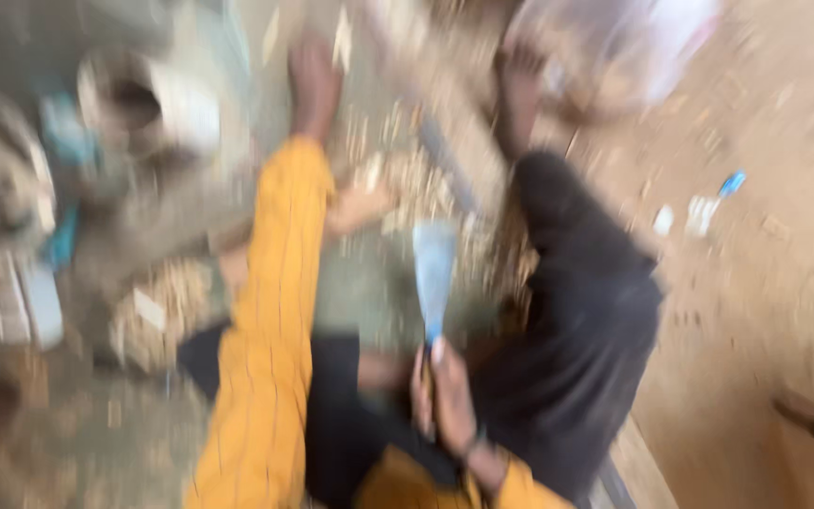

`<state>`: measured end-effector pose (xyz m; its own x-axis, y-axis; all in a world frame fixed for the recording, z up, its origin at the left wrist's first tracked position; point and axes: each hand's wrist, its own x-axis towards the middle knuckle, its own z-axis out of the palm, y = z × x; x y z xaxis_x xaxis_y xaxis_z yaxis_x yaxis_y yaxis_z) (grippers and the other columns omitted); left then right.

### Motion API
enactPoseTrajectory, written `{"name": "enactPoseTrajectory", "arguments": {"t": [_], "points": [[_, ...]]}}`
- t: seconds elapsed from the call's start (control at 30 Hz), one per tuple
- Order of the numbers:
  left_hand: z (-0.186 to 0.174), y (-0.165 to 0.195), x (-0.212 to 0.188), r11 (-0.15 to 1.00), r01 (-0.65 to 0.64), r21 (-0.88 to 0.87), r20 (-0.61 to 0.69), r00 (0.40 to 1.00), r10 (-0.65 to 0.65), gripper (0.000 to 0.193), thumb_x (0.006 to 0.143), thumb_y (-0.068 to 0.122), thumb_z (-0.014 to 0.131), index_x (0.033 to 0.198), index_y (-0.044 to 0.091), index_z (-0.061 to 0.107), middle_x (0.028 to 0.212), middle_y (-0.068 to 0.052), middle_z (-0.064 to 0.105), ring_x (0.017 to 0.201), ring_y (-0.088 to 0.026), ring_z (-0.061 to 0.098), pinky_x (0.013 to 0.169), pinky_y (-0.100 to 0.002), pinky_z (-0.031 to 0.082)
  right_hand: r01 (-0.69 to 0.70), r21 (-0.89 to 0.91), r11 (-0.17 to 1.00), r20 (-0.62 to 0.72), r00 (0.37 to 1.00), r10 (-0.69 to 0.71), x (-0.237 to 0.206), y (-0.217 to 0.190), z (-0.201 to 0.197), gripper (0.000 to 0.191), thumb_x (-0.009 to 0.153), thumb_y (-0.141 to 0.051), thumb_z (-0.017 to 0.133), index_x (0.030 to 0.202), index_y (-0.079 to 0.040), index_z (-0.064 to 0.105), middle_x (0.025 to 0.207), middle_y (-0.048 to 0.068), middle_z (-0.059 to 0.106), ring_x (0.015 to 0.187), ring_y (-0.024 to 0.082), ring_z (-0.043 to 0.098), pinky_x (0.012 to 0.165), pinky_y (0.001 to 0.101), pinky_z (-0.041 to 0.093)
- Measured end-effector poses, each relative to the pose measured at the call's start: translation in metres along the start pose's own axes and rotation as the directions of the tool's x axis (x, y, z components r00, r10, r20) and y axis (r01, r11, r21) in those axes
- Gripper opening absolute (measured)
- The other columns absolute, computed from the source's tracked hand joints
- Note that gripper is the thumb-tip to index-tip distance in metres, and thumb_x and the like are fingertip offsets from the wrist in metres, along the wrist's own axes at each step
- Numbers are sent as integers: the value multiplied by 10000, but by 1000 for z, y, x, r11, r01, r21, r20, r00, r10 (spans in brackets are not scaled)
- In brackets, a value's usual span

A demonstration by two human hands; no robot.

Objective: The person sits on the workshop floor and uses a wide chisel to shave thin slivers off small wood pieces, producing piles of wood shavings and thin sticks around the work area. They reposition the wood pieces and continue shaving throughout the episode.

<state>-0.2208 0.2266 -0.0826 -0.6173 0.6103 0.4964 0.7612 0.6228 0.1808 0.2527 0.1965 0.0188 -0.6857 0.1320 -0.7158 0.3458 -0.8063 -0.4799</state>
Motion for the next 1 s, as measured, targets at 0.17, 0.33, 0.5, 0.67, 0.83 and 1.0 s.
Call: {"name": "enactPoseTrajectory", "arguments": {"t": [0.17, 0.33, 0.5, 0.67, 0.83, 1.0], "points": [[-11, 9, 8, 869, 481, -117, 194, 869, -455, 336, 821, 85, 712, 1150, 28, 678, 1097, -205, 684, 1053, -391, 636, 945, -489, 508, -174, 125, 977, 77, 983, 166, 31, 35, -11, 437, 1023, -517, 414, 922, -102, 505, 489, 42, 425, 313, 131, 362, 302, 290, 289], [-68, 16, -24, 703, 598, -385, 278, 801, -530, 182, 868, 149, 766, 1026, 92, 697, 923, -72, 751, 856, -186, 740, 779, -324, 581, -104, 9, 995, 83, 991, 103, 46, 72, -24, 510, 1030, -572, 408, 943, -81, 514, 495, 58, 422, 336, 144, 364, 324, 285, 280], [-146, 21, -107, 452, 495, -742, 180, 797, -577, 154, 901, 160, 781, 980, 59, 696, 906, -7, 735, 848, -81, 687, 788, -250, 543, -79, -35, 996, 117, 990, 82, 47, 67, -20, 517, 1039, -582, 394, 944, -86, 502, 512, 55, 403, 353, 129, 325, 339, 274, 279], [-190, 43, -205, 556, 575, -600, 43, 718, -695, 143, 885, 118, 805, 937, 23, 711, 874, -69, 744, 800, -142, 683, 745, -287, 544, -118, -135, 984, 77, 989, 129, 20, 44, 2, 476, 1027, -574, 396, 934, -114, 476, 554, 29, 393, 371, 118, 329, 336, 289, 307], [-176, 52, -249, 798, 503, -334, -142, 810, -570, 187, 788, 34, 798, 920, -24, 678, 872, -179, 670, 827, -349, 650, 731, -436, 520, -19, -281, 959, 90, 995, 46, 6, 34, 19, 358, 1030, -472, 537, 923, -139, 458, 584, -10, 403, 392, 97, 341, 346, 278, 311], [-154, 64, -265, 812, 465, -353, -148, 829, -540, 115, 821, 26, 789, 848, 8, 679, 854, -152, 670, 814, -360, 640, 744, -467, 529, -12, -326, 945, 82, 996, 41, -7, 43, 17, 313, 1009, -415, 617, 913, -171, 447, 575, -40, 378, 395, 79, 323, 347, 262, 269]]}}
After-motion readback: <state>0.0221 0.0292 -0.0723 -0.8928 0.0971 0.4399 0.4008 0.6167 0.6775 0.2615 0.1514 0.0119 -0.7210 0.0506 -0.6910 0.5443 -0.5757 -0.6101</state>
